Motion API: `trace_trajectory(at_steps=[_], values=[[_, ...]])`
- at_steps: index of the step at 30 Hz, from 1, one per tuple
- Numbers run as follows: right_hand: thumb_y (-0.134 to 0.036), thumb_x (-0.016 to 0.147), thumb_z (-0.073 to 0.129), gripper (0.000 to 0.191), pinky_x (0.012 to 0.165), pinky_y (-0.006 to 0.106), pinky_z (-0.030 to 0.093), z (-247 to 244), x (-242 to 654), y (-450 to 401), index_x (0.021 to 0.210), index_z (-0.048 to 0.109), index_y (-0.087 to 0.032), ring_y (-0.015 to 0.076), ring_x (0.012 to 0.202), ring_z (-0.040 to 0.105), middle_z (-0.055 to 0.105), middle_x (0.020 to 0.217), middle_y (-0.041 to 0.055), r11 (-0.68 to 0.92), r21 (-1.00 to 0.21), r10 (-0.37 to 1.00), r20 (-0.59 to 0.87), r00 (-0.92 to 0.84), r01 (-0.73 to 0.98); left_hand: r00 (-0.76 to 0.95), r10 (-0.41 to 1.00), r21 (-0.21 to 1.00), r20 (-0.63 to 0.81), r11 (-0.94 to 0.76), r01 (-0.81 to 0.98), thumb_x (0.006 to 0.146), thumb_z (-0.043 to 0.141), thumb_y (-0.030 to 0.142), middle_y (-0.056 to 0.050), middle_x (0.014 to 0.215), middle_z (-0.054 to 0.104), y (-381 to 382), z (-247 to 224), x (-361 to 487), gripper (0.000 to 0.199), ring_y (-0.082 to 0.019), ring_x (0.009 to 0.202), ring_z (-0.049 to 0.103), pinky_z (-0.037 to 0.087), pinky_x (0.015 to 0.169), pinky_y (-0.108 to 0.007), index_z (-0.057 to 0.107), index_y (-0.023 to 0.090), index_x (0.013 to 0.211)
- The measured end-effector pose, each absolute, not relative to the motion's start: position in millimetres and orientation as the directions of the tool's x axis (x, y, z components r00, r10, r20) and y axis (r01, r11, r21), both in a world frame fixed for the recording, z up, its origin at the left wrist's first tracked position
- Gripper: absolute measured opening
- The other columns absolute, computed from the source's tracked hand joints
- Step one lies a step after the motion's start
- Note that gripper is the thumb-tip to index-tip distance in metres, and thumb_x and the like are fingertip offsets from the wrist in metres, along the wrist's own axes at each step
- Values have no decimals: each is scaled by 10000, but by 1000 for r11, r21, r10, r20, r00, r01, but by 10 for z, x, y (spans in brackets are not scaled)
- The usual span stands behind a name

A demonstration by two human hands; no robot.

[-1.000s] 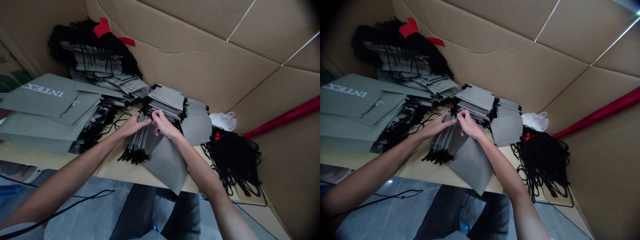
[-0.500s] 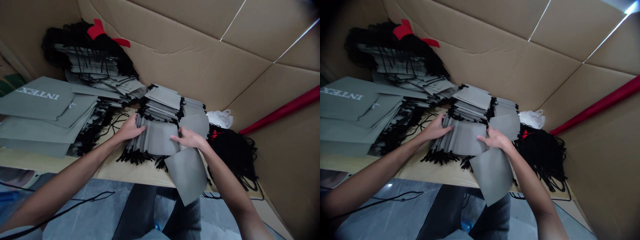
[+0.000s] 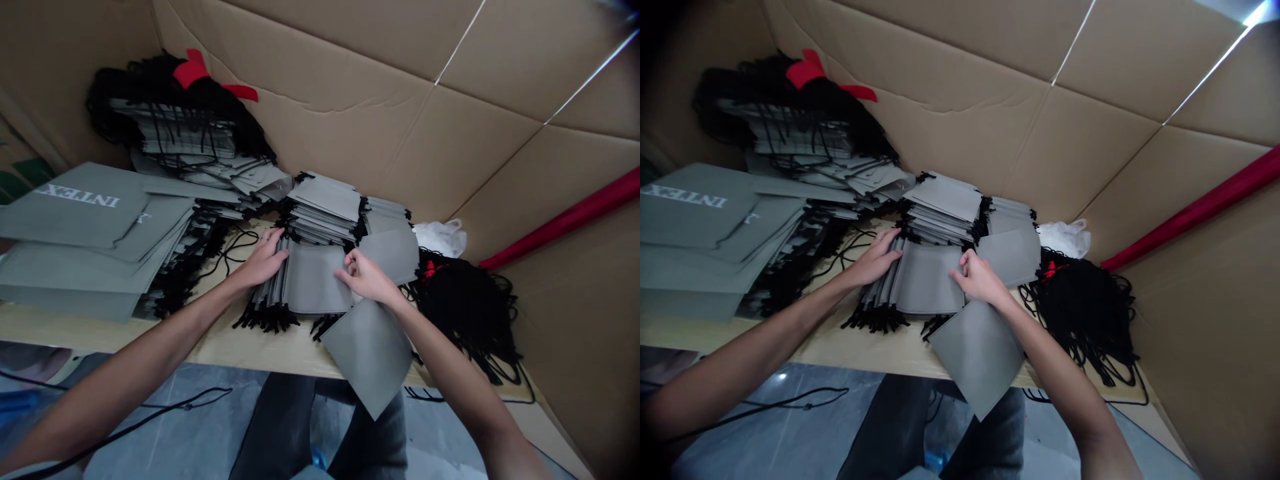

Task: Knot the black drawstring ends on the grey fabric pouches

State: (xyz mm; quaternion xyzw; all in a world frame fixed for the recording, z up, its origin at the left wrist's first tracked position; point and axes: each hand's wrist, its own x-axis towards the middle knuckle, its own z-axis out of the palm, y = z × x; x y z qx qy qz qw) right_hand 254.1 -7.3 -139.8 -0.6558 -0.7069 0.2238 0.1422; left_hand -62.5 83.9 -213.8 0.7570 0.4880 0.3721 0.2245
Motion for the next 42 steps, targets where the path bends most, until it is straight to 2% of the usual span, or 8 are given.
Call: trace_trajectory(at_steps=[4, 6, 14, 18, 20, 23, 31, 42], values=[[-706, 1080, 683, 708, 1051, 499, 589, -1456, 2509, -121, 1475, 526, -140, 455, 1293, 785, 804, 1353, 284, -54, -414, 992, -126, 1, 909, 267, 903, 722, 337, -430, 541, 1116, 813, 480, -172, 1826, 509, 775, -2165, -548, 661, -427, 1660, 541, 507, 1369, -727, 602, 235, 1693], [-732, 1134, 594, 741, 1111, 518, 595, -1483, 2472, -129, 1516, 558, -98, 475, 1382, 767, 772, 1451, 334, -82, -380, 984, -176, 15, 922, 287, 899, 726, 331, -437, 531, 1099, 835, 470, -171, 1865, 459, 767, -2188, -526, 709, -442, 1693, 498, 478, 1388, -742, 576, 246, 1720], [-657, 1219, 550, 618, 1225, 571, 601, -1498, 2173, -124, 1544, 676, -147, 317, 1315, 786, 793, 1415, 178, -127, -249, 978, -193, 80, 960, 300, 920, 742, 254, -384, 550, 1117, 819, 457, -165, 1754, 583, 909, -2194, -580, 591, -396, 1581, 614, 568, 1321, -686, 650, 230, 1636], [-645, 1192, 634, 603, 1201, 581, 616, -1527, 2072, -106, 1542, 690, -157, 318, 1290, 781, 781, 1416, 165, -152, -201, 980, -161, 120, 968, 378, 891, 731, 250, -430, 529, 1138, 722, 410, -139, 1979, 269, 849, -2143, -580, 656, -443, 1788, 380, 423, 1443, -719, 558, 310, 1766], [-640, 1190, 642, 598, 1198, 578, 620, -1547, 2043, -105, 1537, 695, -155, 315, 1284, 784, 782, 1413, 166, -154, -193, 980, -153, 125, 969, 444, 864, 715, 238, -465, 522, 1128, 614, 364, -61, 2025, 150, 803, -2111, -599, 541, -419, 1845, 291, 357, 1501, -656, 705, 336, 1661], [-657, 1199, 615, 608, 1198, 578, 623, -1552, 2049, -130, 1525, 701, -151, 310, 1266, 795, 797, 1382, 161, -148, -202, 982, -147, 119, 968, 518, 830, 680, 208, -503, 533, 1054, 631, 404, -41, 2001, 244, 772, -2067, -657, 435, -428, 1815, 364, 361, 1504, -631, 886, 301, 1391], [-599, 1247, 554, 494, 1109, 506, 675, -1249, 2541, -87, 1373, 765, -170, 265, 1175, 821, 832, 1225, 105, -107, -282, 994, 2, 112, 953, 545, 802, 610, 243, -563, 557, 1021, 696, 579, -110, 1959, 275, 851, -2053, -743, 530, -469, 1788, 390, 436, 1451, -666, 842, 288, 1439], [-471, 1188, 729, 389, 1075, 516, 696, -1651, 2911, 19, 1429, 743, -166, 277, 1174, 807, 804, 1308, 112, -151, -74, 963, 216, 163, 986, 582, 770, 519, 263, -621, 588, 979, 610, 415, -116, 1919, 380, 873, -2050, -734, 500, -464, 1770, 417, 345, 1475, -727, 883, 289, 1378]])
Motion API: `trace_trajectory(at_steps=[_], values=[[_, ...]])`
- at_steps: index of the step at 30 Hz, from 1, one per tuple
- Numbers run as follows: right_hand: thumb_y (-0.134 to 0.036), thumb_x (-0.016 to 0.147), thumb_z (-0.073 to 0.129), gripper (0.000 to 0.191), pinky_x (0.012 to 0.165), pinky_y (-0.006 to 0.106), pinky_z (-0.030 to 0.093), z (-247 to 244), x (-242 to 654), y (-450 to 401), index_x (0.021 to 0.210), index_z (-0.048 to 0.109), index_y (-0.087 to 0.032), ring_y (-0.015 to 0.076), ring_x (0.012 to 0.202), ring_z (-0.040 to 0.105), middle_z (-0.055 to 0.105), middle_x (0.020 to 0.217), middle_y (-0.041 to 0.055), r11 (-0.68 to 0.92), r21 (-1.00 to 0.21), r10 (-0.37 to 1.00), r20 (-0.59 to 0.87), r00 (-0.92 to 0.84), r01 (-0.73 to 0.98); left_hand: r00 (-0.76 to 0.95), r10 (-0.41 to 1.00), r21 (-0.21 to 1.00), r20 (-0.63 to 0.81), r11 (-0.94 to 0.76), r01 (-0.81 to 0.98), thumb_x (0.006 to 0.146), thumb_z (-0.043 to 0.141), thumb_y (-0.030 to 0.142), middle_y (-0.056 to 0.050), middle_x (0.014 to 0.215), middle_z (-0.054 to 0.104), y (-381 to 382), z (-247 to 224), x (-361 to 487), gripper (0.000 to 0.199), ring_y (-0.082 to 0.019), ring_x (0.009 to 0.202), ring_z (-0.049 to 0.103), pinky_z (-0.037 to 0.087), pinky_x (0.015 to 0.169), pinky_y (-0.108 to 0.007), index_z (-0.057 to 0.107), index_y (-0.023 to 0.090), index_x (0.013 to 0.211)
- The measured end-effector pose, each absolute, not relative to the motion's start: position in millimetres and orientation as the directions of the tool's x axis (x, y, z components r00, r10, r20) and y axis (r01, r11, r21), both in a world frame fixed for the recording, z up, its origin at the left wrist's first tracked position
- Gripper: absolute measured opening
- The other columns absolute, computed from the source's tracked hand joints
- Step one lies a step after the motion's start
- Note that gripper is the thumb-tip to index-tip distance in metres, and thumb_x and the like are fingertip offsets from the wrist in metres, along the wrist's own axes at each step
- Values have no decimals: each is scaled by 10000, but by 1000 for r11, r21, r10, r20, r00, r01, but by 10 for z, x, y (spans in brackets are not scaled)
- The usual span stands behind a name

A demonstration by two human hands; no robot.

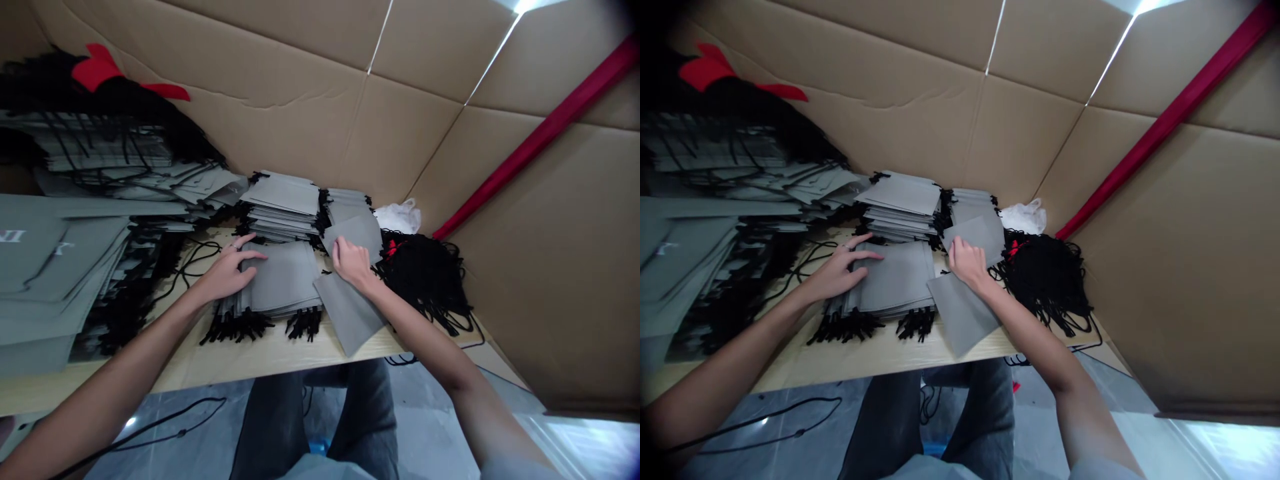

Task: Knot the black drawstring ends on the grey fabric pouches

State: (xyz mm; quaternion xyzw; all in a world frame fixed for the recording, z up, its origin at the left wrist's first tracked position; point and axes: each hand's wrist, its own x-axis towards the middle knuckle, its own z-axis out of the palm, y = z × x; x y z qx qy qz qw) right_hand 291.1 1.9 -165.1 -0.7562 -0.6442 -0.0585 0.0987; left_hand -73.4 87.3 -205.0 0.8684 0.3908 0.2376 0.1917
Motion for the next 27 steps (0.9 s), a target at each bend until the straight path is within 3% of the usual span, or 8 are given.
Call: trace_trajectory(at_steps=[4, 9, 15, 19, 23, 27], values=[[-448, 1169, 763, 376, 1067, 499, 699, -1894, 3141, -93, 1418, 746, -167, 270, 1187, 797, 790, 1345, 112, -131, 3, 963, 237, 126, 991, 601, 761, 500, 244, -630, 594, 992, 580, 417, -118, 1896, 420, 901, -2066, -748, 518, -475, 1755, 427, 351, 1458, -759, 881, 290, 1394], [-439, 1154, 784, 357, 1117, 521, 680, -2089, 3346, -176, 1386, 760, -169, 280, 1244, 781, 782, 1379, 114, -42, 92, 976, 217, 21, 995, 610, 749, 486, 260, -647, 588, 1016, 545, 428, -146, 1847, 474, 902, -2077, -733, 522, -435, 1753, 441, 373, 1455, -717, 871, 275, 1394], [-447, 1150, 781, 356, 1189, 560, 633, -1907, 3372, -272, 1383, 765, -180, 306, 1346, 741, 761, 1443, 118, 72, 148, 987, 130, -91, 986, 614, 738, 472, 282, -663, 581, 1017, 544, 430, -147, 1793, 533, 893, -2085, -720, 519, -417, 1757, 430, 357, 1464, -702, 858, 276, 1400], [-439, 1139, 795, 386, 1226, 592, 611, -1610, 3588, -340, 1414, 754, -170, 334, 1412, 711, 736, 1498, 140, -91, 192, 993, 91, 75, 977, 619, 732, 467, 286, -670, 577, 1021, 544, 437, -147, 1782, 539, 885, -2085, -725, 514, -424, 1749, 430, 364, 1453, -715, 852, 282, 1402], [-430, 1128, 823, 407, 1119, 522, 686, -1485, 3918, -390, 1422, 754, -156, 303, 1302, 769, 754, 1465, 149, -302, 218, 946, -54, 320, 928, 630, 721, 461, 289, -681, 568, 1034, 533, 436, -178, 1758, 557, 868, -2069, -717, 518, -447, 1739, 436, 368, 1433, -750, 843, 262, 1411], [-424, 1139, 815, 372, 1066, 488, 712, -1531, 4072, -435, 1408, 763, -172, 275, 1231, 796, 780, 1411, 121, -346, 193, 903, -197, 381, 918, 634, 716, 456, 294, -688, 565, 1039, 537, 436, -182, 1748, 570, 853, -2051, -715, 515, -460, 1722, 453, 388, 1419, -749, 839, 250, 1413]])
